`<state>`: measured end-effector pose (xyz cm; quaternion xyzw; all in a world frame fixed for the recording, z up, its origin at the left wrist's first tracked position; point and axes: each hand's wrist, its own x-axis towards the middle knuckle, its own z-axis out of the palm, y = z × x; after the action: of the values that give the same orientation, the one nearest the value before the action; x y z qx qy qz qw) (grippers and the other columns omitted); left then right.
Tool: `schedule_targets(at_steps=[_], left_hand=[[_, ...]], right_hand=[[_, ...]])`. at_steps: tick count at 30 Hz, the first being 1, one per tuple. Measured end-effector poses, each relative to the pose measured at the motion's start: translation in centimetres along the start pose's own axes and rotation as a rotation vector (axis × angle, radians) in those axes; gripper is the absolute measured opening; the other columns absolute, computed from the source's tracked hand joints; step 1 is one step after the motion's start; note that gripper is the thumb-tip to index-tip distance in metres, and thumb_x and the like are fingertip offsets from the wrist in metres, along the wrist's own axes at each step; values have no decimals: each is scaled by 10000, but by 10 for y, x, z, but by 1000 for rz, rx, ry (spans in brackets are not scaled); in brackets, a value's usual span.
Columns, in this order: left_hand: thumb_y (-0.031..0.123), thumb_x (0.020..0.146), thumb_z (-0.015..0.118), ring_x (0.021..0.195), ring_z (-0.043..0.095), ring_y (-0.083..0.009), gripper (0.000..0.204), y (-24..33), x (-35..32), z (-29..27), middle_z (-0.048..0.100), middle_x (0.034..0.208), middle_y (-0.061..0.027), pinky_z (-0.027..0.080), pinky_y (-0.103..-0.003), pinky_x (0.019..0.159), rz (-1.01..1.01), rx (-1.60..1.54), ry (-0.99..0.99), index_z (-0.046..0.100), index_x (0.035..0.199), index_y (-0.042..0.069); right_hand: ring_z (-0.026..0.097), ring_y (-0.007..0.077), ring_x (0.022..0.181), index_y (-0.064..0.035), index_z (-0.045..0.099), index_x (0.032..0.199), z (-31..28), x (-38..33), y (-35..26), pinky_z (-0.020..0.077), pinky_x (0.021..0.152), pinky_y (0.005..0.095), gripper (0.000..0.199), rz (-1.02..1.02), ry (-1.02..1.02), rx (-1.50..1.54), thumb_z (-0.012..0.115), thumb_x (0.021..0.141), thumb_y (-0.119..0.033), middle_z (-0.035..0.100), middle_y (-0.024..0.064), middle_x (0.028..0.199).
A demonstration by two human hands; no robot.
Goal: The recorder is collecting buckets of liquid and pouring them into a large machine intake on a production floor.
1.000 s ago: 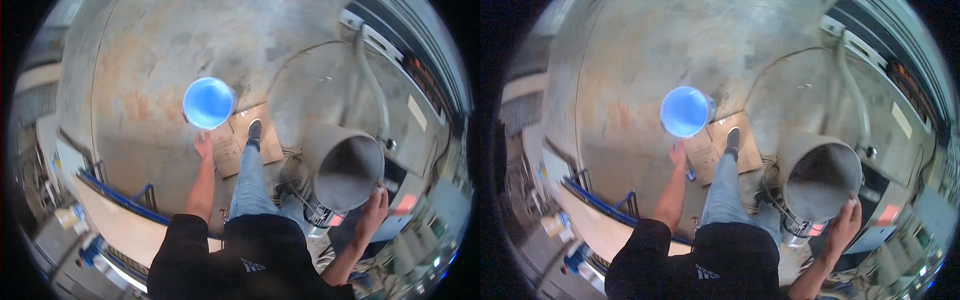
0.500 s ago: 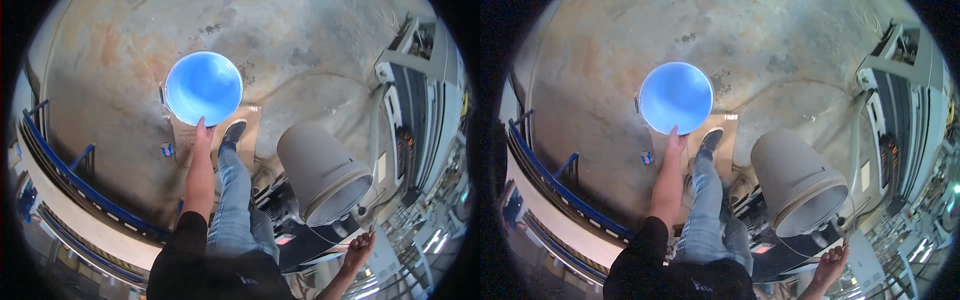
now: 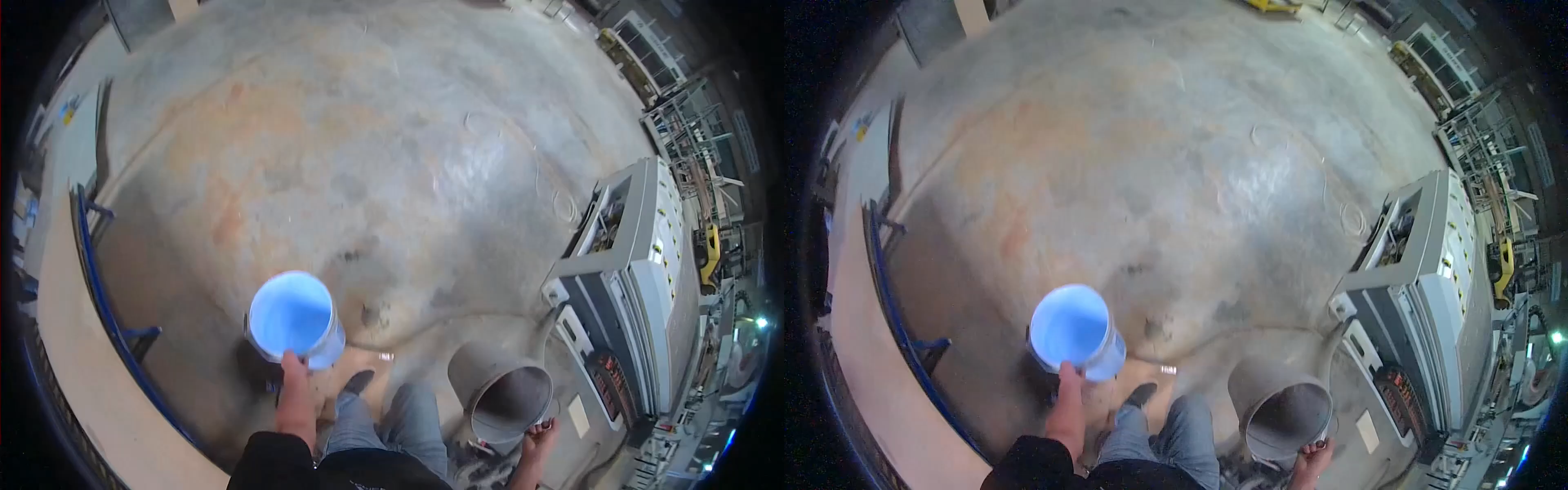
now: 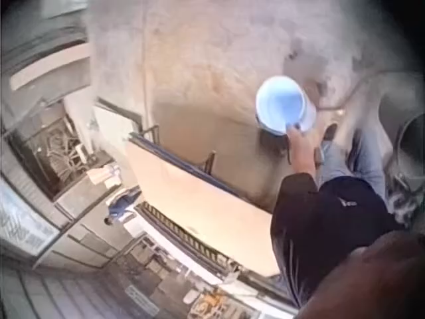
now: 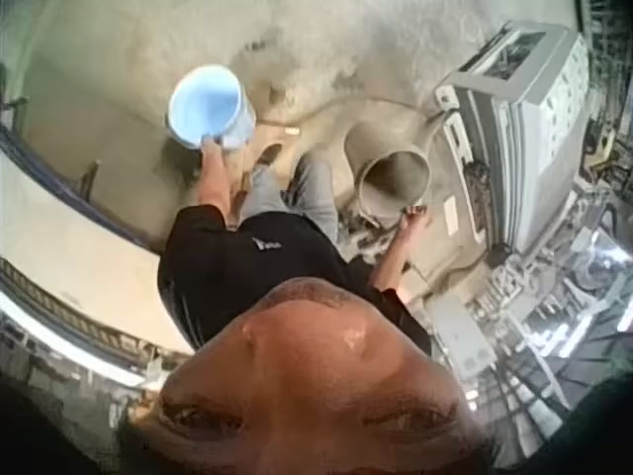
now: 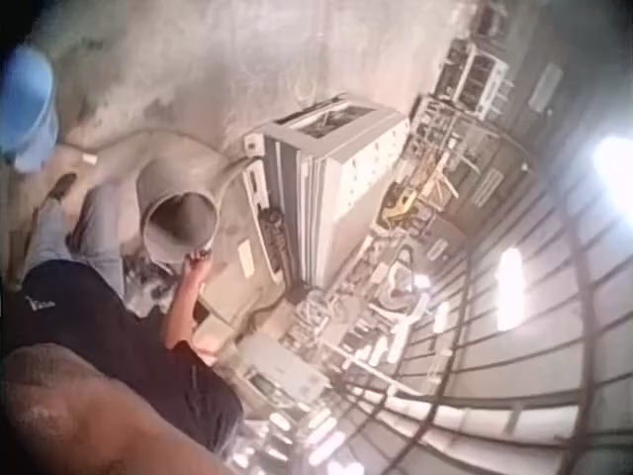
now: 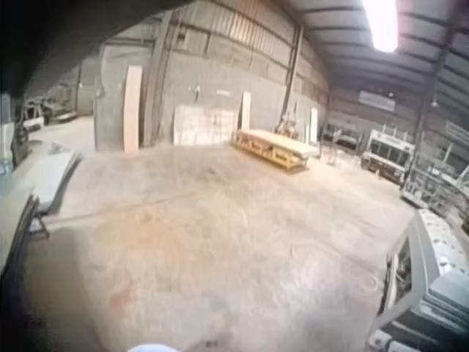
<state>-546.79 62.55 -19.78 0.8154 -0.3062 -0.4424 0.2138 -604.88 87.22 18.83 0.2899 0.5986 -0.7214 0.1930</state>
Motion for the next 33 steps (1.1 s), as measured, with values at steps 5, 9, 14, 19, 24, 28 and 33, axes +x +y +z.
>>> schedule_targets(at_steps=[5, 9, 14, 19, 24, 28, 33], left_hand=[[403, 602, 784, 712, 599, -400, 486, 63, -54, -11, 602, 760, -187, 508, -462, 656, 532, 791, 105, 596, 808, 5], [376, 675, 685, 844, 533, -377, 425, 89, -45, -55, 554, 906, -165, 504, -464, 716, 334, 838, 162, 564, 908, 41], [279, 926, 407, 1165, 382, -284, 313, 146, -53, -81, 431, 1248, -76, 494, -480, 766, 163, 973, 219, 469, 1201, 143], [345, 733, 697, 816, 548, -304, 462, 185, -29, -92, 566, 901, -155, 513, -438, 698, 8, 591, 326, 538, 994, -1], [361, 740, 683, 770, 588, -294, 446, 234, 14, -88, 606, 863, -145, 505, -442, 676, -365, -336, 538, 562, 971, -1], [361, 814, 568, 826, 586, -273, 369, 244, 83, -102, 615, 929, -105, 489, -462, 670, -613, -1395, 684, 572, 1010, 48], [226, 831, 472, 848, 587, -281, 312, 317, 196, -138, 596, 1012, -117, 487, -433, 616, -624, -1946, 805, 554, 1087, 67]], right_hand=[[279, 69, 410, -181, 338, 683, 21, 56, -9, 212, 343, 210, 300, -74, 45, 4, 489, 905, -316, 304, -50, 579], [369, 125, 459, -157, 426, 718, 44, 161, 23, 313, 387, 247, 228, 16, 43, -57, 493, 891, -290, 408, -18, 617], [463, 223, 565, -80, 531, 805, 200, 204, 93, 422, 490, 354, 275, 16, 71, -146, 472, 885, -337, 538, 73, 724], [484, 236, 563, -74, 539, 816, 408, 188, 115, 425, 487, 373, 316, 85, -245, -492, 473, 878, -377, 546, 85, 724], [505, 250, 561, -68, 548, 828, 600, 144, 165, 428, 485, 392, 359, 100, -517, -809, 473, 871, -416, 555, 97, 723], [521, 260, 560, -63, 555, 837, 729, 78, 241, 430, 483, 406, 395, 129, -666, -985, 473, 866, -448, 562, 107, 722], [542, 274, 558, -57, 564, 848, 885, -4, 341, 433, 480, 425, 440, 132, -823, -1141, 473, 860, -488, 571, 120, 721]])
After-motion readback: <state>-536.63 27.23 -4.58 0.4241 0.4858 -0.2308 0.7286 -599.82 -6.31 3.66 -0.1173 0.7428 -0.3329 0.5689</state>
